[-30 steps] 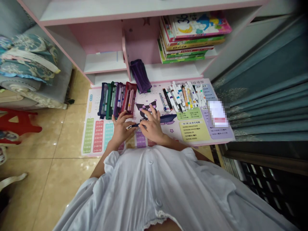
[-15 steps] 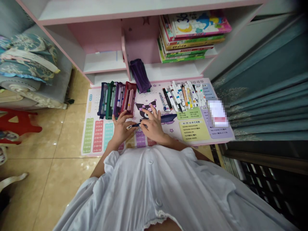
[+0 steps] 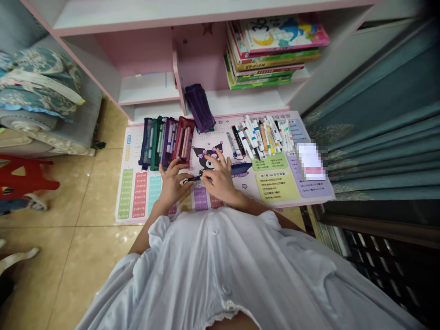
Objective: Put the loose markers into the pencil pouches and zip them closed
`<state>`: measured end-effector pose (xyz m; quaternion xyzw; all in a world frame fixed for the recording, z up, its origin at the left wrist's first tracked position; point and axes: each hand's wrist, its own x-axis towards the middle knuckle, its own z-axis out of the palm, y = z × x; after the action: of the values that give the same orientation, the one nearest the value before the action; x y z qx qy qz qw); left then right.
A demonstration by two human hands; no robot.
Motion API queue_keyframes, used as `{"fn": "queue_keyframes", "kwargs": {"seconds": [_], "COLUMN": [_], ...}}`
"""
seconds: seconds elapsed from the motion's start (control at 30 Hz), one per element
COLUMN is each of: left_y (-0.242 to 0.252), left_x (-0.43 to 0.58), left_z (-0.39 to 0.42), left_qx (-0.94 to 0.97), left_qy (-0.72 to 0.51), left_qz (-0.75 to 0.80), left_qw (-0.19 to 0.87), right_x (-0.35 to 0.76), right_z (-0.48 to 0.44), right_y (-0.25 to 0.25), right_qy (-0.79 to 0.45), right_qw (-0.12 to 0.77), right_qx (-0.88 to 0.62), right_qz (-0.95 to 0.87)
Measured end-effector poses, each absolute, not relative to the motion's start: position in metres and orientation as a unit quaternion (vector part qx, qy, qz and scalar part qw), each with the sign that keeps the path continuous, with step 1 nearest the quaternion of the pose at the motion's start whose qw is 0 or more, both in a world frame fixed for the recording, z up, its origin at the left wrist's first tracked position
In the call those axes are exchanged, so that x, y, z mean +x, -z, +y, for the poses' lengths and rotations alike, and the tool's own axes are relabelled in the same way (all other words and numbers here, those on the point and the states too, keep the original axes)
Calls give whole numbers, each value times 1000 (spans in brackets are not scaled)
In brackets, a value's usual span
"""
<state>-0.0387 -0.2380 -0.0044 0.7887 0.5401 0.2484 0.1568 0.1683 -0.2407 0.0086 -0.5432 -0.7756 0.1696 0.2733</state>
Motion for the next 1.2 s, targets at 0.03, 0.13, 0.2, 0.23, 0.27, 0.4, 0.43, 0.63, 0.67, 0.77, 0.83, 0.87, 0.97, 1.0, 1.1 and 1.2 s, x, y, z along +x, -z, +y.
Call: {"fn": "queue_keyframes", "kwargs": {"seconds": [0.03,0.13,0.2,0.23,0.27,0.4,0.43,0.63,0.67,0.77,0.83,0.87,0.97,1.0,1.1,1.2], "left_y": [5,5,4,4,3,3,2,1,1,0,1,1,2,3,3,2], "left_x": [-39,-39,-40,-40,-40,-41,-41,-43,-44,-44,-44,-44,-43,-43,-44,-46], "left_z": [-238,-239,-239,-239,-239,-239,-239,-238,-238,-238,-238,-238,-238,-238,-237,-238], "left_qx": [789,790,789,788,788,784,783,782,782,784,785,785,786,787,788,786], "left_qy": [-251,-253,-249,-247,-246,-244,-244,-246,-246,-248,-250,-251,-251,-248,-244,-243], "left_qz": [539,537,540,541,542,548,550,552,551,547,545,544,544,544,545,547], "left_qw": [157,156,156,157,157,158,158,156,156,156,156,155,153,152,152,153], "right_x": [168,169,169,170,171,175,176,181,181,183,185,185,186,187,190,195], "right_z": [-241,-241,-241,-241,-240,-238,-238,-236,-236,-236,-235,-235,-235,-235,-235,-233], "right_y": [-9,-9,-10,-10,-10,-11,-11,-10,-9,-8,-7,-7,-5,-5,-4,-3], "right_qy": [-172,-178,-178,-179,-179,-180,-177,-156,-154,-150,-148,-148,-151,-152,-153,-153], "right_qw": [271,268,269,270,270,259,259,283,287,293,296,297,300,301,304,305], "right_qx": [-544,-545,-550,-552,-554,-561,-563,-564,-565,-568,-569,-568,-567,-567,-569,-575], "right_qz": [-776,-774,-770,-769,-767,-765,-764,-759,-758,-754,-753,-753,-752,-752,-749,-744]}}
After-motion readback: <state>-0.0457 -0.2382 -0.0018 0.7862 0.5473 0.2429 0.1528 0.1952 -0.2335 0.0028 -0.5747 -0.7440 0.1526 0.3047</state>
